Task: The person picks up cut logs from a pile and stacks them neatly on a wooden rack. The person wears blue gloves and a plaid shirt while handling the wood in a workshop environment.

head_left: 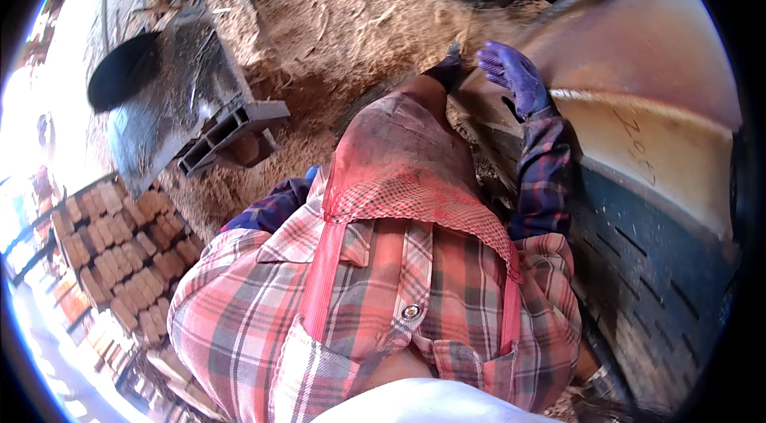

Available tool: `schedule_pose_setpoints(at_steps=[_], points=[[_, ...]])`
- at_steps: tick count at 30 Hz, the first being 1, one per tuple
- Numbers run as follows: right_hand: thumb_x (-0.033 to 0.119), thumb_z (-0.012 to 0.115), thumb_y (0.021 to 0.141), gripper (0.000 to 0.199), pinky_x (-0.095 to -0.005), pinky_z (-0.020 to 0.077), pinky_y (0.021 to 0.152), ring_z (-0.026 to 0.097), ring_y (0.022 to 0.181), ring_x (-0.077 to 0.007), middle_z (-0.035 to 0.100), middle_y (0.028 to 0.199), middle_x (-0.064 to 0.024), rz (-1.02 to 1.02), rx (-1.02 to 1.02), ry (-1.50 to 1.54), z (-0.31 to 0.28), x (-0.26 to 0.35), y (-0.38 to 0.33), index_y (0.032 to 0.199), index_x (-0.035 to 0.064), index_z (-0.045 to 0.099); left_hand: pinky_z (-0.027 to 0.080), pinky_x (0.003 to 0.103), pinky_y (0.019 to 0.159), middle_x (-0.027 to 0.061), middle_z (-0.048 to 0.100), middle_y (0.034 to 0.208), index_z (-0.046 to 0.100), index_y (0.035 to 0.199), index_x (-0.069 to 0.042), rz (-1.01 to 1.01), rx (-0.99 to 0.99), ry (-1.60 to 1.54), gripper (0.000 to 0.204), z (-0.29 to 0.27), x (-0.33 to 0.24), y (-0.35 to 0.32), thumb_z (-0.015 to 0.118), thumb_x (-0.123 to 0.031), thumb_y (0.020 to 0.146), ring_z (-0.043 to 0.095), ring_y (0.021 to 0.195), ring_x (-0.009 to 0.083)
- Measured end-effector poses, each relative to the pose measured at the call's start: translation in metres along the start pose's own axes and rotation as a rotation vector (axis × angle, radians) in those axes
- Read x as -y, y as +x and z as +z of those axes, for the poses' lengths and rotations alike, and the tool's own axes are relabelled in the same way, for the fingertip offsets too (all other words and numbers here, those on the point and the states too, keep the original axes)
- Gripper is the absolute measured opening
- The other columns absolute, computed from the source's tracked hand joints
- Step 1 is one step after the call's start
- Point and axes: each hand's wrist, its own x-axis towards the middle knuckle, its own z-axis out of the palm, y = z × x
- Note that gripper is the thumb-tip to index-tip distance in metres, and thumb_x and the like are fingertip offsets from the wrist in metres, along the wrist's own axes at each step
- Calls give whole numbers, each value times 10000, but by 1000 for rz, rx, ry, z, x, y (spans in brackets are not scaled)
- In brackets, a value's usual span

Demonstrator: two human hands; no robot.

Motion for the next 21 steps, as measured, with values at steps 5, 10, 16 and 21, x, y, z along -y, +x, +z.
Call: schedule_pose_setpoints(at_steps=[5,10,16,21], points=[[254,535,916,404,-315,435,903,564,1068,-207,582,1171,-118,-8,-301,136,-5,-24,10,1236,11,502,476,358,576,127,633,770,644,867,-84,-75,-73,10,213,-46,5,-67,651,-250,733,615,657,259],[308,475,937,464,-376,399,964,506,1154,-271,506,1268,-172,9,-324,105,0,-27,24,1286,3,447,455,362,563,138,649,804,651,805,-88,-199,-139,-90,160,-48,-4,-104,671,-216,711,617,684,285],[316,523,903,423,-347,447,859,567,1032,-241,579,1162,-140,341,-358,268,3,-166,60,1189,4,531,472,362,595,142,636,755,658,777,-99,-391,-74,-87,202,-48,53,-161,646,-293,721,622,677,280],[346,564,858,349,-330,488,717,617,842,-185,644,1014,-80,591,-309,357,67,-212,6,1078,78,600,474,366,591,140,636,752,660,777,-102,-327,-48,-39,198,-51,59,-112,633,-293,734,623,674,274]])
